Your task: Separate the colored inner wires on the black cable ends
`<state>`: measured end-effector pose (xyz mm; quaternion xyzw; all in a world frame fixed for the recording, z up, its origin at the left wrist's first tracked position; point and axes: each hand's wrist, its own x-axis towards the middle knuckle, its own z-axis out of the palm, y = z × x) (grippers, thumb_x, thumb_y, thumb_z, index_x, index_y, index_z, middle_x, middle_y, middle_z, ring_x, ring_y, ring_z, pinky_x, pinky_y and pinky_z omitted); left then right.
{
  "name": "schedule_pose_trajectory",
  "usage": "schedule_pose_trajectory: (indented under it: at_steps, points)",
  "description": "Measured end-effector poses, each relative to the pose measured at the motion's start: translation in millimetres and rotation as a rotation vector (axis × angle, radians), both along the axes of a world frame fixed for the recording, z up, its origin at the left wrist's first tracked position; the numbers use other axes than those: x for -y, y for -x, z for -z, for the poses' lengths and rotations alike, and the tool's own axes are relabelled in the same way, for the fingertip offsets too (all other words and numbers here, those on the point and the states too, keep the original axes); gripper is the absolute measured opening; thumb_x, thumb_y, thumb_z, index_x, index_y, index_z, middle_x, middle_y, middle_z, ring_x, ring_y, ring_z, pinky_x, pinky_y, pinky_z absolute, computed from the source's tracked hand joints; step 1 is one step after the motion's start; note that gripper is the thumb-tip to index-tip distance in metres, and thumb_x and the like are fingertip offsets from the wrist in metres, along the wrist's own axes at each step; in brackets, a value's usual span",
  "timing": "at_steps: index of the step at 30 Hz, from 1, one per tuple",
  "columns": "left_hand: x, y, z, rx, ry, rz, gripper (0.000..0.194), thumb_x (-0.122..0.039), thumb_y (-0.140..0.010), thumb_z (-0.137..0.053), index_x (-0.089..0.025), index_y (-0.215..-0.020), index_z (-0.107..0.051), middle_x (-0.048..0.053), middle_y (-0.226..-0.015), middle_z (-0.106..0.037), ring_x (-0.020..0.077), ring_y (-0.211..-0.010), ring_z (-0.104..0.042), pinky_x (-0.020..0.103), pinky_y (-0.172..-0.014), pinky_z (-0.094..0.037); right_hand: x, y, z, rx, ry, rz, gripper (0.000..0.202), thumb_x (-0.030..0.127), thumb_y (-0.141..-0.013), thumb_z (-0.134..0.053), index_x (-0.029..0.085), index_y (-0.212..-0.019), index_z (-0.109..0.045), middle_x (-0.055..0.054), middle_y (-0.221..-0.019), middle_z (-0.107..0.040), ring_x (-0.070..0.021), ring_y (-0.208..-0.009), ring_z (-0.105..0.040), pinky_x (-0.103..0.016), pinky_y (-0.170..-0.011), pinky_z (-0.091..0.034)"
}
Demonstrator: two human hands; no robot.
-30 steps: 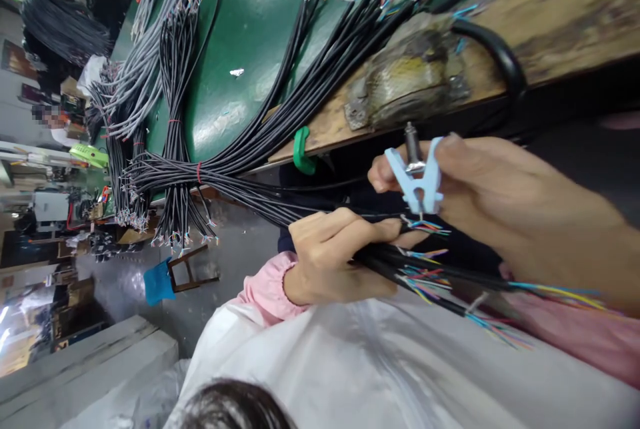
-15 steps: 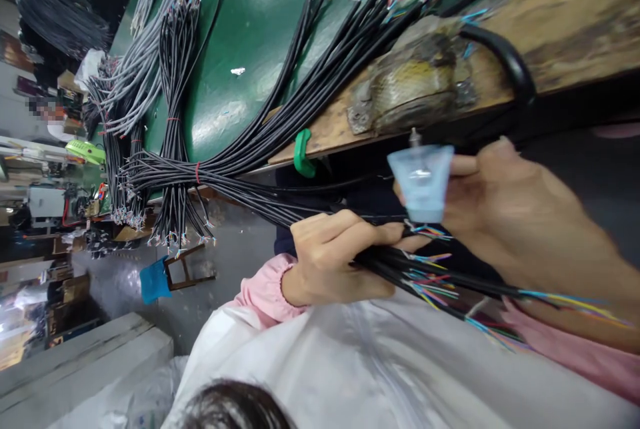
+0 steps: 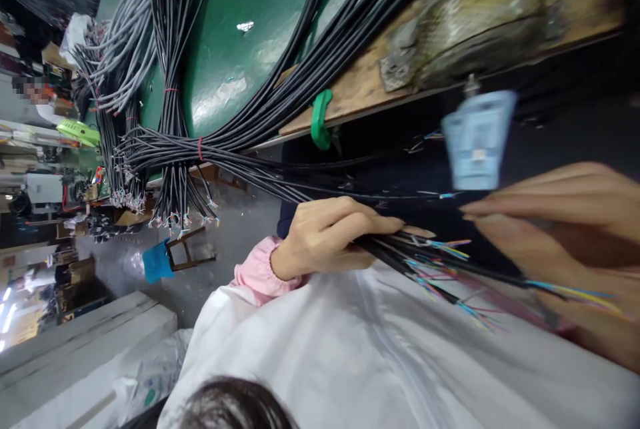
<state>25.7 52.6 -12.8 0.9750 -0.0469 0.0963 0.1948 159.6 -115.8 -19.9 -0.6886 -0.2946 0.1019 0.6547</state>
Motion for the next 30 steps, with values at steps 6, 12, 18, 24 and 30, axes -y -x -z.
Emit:
schedule_pose_trajectory:
  at_steps: [6, 12, 18, 24, 30]
  points:
    - [0.0, 4.9, -0.9, 0.025, -0.074, 0.064, 0.02, -0.03, -0.092, -0.065, -0.016, -0.1, -0.078, 0.002, -0.077, -0.071, 0.0099, -0.067, -0.067, 0.019, -0.066, -0.055, -4.2, 6.0, -7.2, 0.137, -0.167, -0.145, 0.02, 0.055, -0.094, -0.064, 0.04, -0.101, -0.075, -0.005, -0.07, -0.069, -0.0201, -0.056, -0.06, -0.038, -0.046, -0.043]
    - [7.5, 1.1, -9.0, -0.035, -0.092, 0.003, 0.029, -0.016, -0.091, -0.059, -0.022, -0.112, -0.078, 0.001, -0.088, -0.072, 0.0075, -0.074, -0.068, 0.016, -0.07, -0.053, -5.0, 8.1, -6.1, 0.153, -0.163, -0.121, 0.025, 0.059, -0.093, -0.063, 0.037, -0.086, -0.073, -0.005, -0.066, -0.067, -0.02, -0.056, -0.062, -0.038, -0.05, -0.049]
    - [9.0, 1.0, -4.4, 0.121, -0.004, 0.014, 0.028, -0.023, -0.097, -0.055, -0.021, -0.109, -0.08, 0.002, -0.084, -0.073, 0.0085, -0.071, -0.066, 0.019, -0.071, -0.053, -5.0, -2.2, -17.9, -0.016, -0.178, -0.166, 0.023, 0.047, -0.093, -0.07, 0.031, -0.076, -0.07, -0.004, -0.062, -0.066, -0.0175, -0.053, -0.061, -0.034, -0.048, -0.048]
    - [6.5, 3.9, -5.8, 0.013, -0.08, 0.037, 0.028, -0.036, -0.098, -0.06, -0.019, -0.111, -0.079, 0.003, -0.083, -0.073, 0.0109, -0.073, -0.067, 0.021, -0.072, -0.055, -5.1, -9.1, -27.3, 0.017, -0.107, -0.316, 0.012, 0.04, -0.095, -0.067, 0.039, -0.089, -0.077, -0.005, -0.08, -0.074, -0.0196, -0.065, -0.069, -0.036, -0.051, -0.051]
    - [11.9, 4.4, -9.9, 0.202, 0.007, -0.067, 0.03, -0.035, -0.097, -0.059, -0.015, -0.107, -0.078, 0.002, -0.075, -0.071, 0.0096, -0.064, -0.064, 0.02, -0.065, -0.053, -11.5, 2.4, -30.8, 0.042, -0.147, -0.228, 0.013, 0.037, -0.092, -0.07, 0.036, -0.08, -0.072, -0.003, -0.077, -0.074, -0.021, -0.066, -0.069, -0.04, -0.056, -0.055]
